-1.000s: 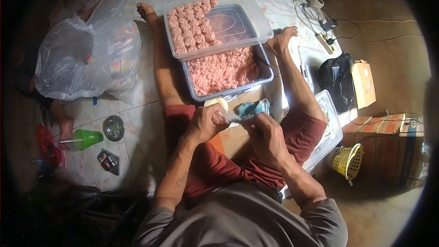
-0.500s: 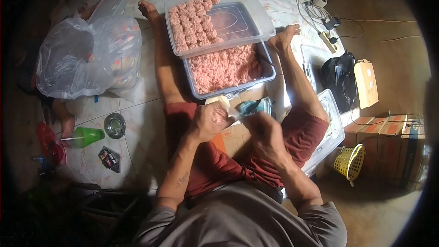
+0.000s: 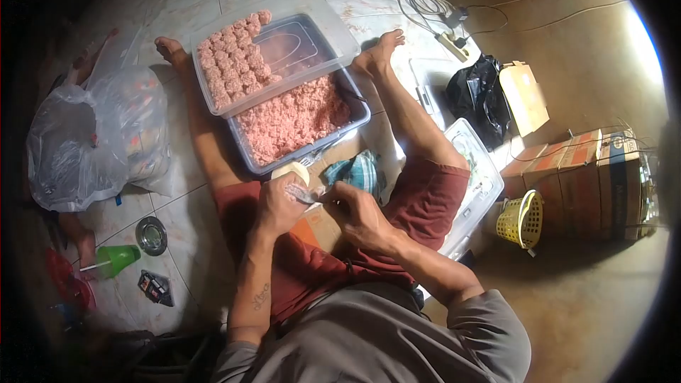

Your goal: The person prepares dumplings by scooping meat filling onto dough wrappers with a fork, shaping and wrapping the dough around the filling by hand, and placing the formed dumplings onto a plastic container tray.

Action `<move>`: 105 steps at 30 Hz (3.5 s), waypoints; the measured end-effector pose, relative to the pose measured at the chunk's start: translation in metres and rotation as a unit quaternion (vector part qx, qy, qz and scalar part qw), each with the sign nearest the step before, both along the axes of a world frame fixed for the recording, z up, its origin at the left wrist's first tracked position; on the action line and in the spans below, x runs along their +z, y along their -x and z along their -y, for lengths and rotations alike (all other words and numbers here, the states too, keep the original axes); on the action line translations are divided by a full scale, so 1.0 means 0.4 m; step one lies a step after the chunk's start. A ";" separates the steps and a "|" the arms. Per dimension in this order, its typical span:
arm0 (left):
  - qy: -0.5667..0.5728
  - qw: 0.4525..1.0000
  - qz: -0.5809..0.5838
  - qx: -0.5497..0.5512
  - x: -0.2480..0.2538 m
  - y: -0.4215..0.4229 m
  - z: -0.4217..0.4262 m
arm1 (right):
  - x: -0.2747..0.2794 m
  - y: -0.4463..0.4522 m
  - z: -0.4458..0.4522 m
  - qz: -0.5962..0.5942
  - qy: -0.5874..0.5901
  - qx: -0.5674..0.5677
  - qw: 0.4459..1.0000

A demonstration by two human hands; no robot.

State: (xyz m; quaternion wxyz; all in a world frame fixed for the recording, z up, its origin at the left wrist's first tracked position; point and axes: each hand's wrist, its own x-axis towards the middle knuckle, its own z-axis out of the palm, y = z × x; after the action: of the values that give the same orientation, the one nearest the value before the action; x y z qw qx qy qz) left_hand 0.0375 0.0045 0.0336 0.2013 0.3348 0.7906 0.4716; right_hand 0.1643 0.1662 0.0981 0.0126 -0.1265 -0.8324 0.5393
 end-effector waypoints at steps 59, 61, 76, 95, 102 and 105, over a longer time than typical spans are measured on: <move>-0.194 0.972 0.136 0.011 -0.030 0.007 0.081 | 0.035 -0.003 0.010 -0.048 0.019 -0.087 0.995; -0.216 0.947 0.236 0.011 -0.028 -0.002 0.061 | 0.000 0.008 0.015 -0.037 -0.033 0.019 0.999; -0.061 0.993 0.009 0.103 -0.020 0.001 0.012 | -0.012 0.019 0.013 -0.007 -0.034 -0.003 0.999; -0.297 0.928 0.216 0.058 0.088 0.043 0.029 | 0.035 0.281 -0.058 -0.156 -0.266 0.151 0.939; -0.381 0.888 0.223 0.130 0.049 0.091 0.093 | 0.068 0.546 -0.104 -0.289 -0.274 0.166 0.902; -0.423 0.856 0.242 0.171 -0.049 0.114 0.129 | 0.034 0.763 -0.190 -0.248 -0.269 0.073 0.928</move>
State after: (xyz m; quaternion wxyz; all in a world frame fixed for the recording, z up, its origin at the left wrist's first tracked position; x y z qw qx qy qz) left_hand -0.0081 -0.0469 0.0141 0.1410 0.1224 0.4862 0.8536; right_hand -0.1410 0.2422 0.1115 0.2127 0.0803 -0.9237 0.3084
